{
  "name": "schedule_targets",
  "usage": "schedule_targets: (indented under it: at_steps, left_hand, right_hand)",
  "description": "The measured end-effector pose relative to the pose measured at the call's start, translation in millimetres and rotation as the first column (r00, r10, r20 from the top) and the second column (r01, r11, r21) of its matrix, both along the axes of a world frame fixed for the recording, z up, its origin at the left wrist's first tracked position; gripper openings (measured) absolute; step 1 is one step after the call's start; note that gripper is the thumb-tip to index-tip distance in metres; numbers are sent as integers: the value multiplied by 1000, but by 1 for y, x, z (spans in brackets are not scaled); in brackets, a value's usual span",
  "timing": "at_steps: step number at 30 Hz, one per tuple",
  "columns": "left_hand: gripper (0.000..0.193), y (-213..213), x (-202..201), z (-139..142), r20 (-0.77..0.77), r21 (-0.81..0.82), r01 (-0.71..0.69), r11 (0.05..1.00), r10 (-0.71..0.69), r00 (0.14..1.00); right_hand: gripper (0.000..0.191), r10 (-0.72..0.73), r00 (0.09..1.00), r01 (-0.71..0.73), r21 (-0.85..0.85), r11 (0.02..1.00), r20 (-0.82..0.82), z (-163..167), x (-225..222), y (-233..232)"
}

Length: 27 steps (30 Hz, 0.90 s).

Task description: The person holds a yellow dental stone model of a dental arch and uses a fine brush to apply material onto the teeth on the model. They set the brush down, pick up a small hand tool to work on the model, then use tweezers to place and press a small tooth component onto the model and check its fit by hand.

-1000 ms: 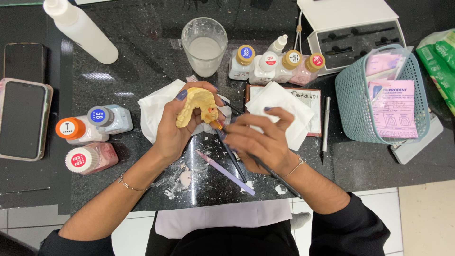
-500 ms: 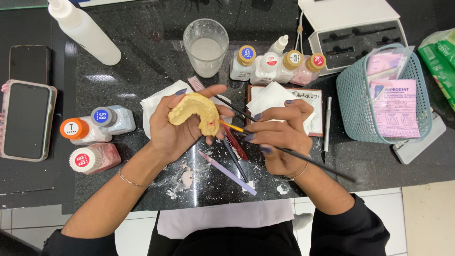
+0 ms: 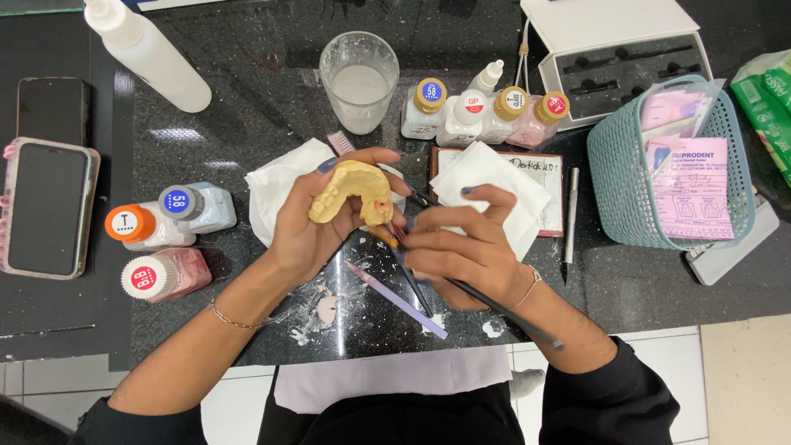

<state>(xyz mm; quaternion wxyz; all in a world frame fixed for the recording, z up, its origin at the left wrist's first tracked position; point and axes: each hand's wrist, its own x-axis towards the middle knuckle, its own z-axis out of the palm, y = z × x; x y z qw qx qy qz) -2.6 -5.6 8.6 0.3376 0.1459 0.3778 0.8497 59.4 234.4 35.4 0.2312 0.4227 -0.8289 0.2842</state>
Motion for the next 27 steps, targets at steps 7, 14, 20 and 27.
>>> schedule_targets:
  at_steps: [7,14,20,27]
  left_hand:
    - [60,3,1,-7,-87,-83,-79,993,72,994]
    - [60,4,1,-10,-87,-108,-77,991,68,994]
    - [60,2,-1,-11,-93,-96,-76,992,67,993]
    - [59,3,0,-12,-123,-107,-86,991,73,990]
  right_hand:
    - [27,-115,990,120,69,990,-84,2,0,-4]
    - [21,-46,999,46,36,998,-2,0,-2,-1]
    - [18,-174,982,175,14,984,-73,-3,0,1]
    - [14,-169,982,173,53,983,-79,-5,-4,-1]
